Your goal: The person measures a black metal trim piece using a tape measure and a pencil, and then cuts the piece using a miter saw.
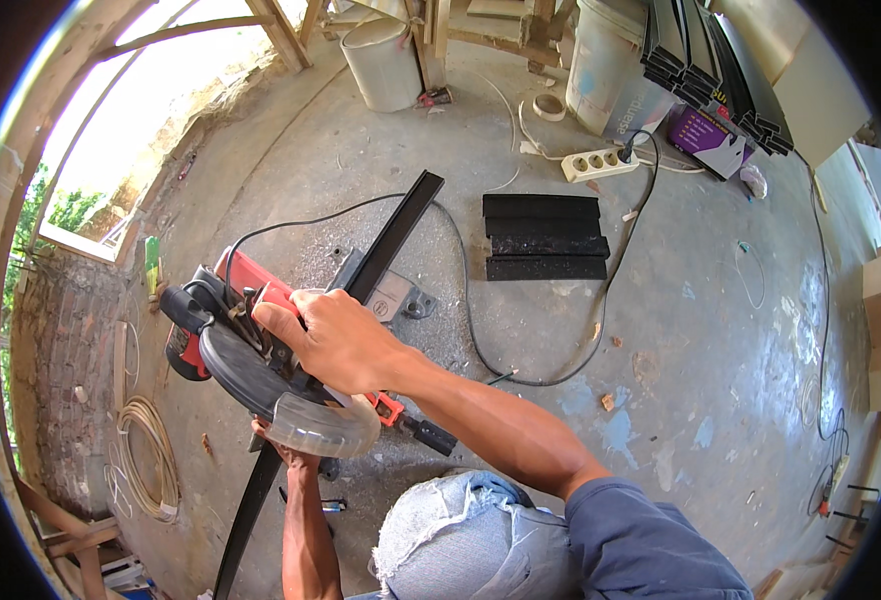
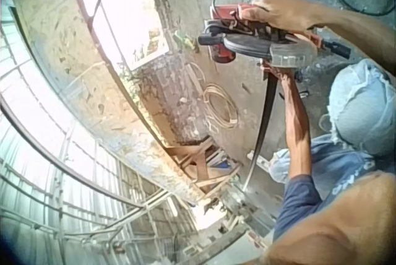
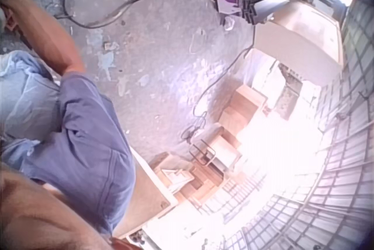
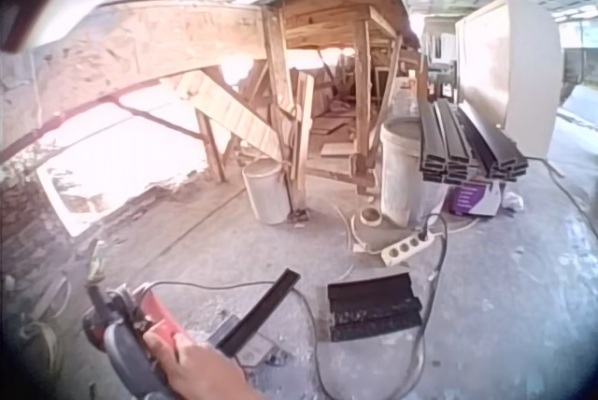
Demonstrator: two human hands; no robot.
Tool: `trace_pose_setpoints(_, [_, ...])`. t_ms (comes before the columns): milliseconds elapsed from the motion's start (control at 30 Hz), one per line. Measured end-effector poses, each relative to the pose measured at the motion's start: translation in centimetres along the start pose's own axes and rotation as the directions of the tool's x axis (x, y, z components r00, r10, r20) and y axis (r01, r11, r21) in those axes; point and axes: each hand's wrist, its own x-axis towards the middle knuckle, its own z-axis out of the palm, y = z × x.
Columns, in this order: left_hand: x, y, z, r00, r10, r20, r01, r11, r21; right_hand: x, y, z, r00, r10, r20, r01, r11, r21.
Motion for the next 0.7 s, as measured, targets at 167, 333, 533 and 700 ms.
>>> trace_pose_setpoints(167, [-0.1, 0.5, -0.1, 0.998, 0.03, 0.051, -0.035, 0.995, 0.097, 0.1, 0.3, 0.0, 0.999, 0.033, 0.028, -0.032, 0.999, -0.022])
trace_pose_setpoints(333, [-0.2, 0.7, -0.5, 0.984, -0.101, 0.149, 0.088, 0.992, 0.093, 0.0, 0.3, -0.1, 0.999, 0.037, 0.033, -0.037, 0.999, -0.01])
trace_pose_setpoints(533, [-0.5, 0.1, -0.2, 0.997, -0.075, -0.003, 0.075, 0.997, 0.005, -0.1, 0.9, 0.7, 0.999, -0.029, -0.028, 0.029, 1.0, 0.002])
trace_pose_setpoints(700, [0.6, 2.8, -2.6, 0.978, -0.059, 0.198, 0.013, 0.974, 0.226, -0.3, 1.7, 0.5, 0.998, -0.049, -0.048, 0.049, 0.999, -0.003])
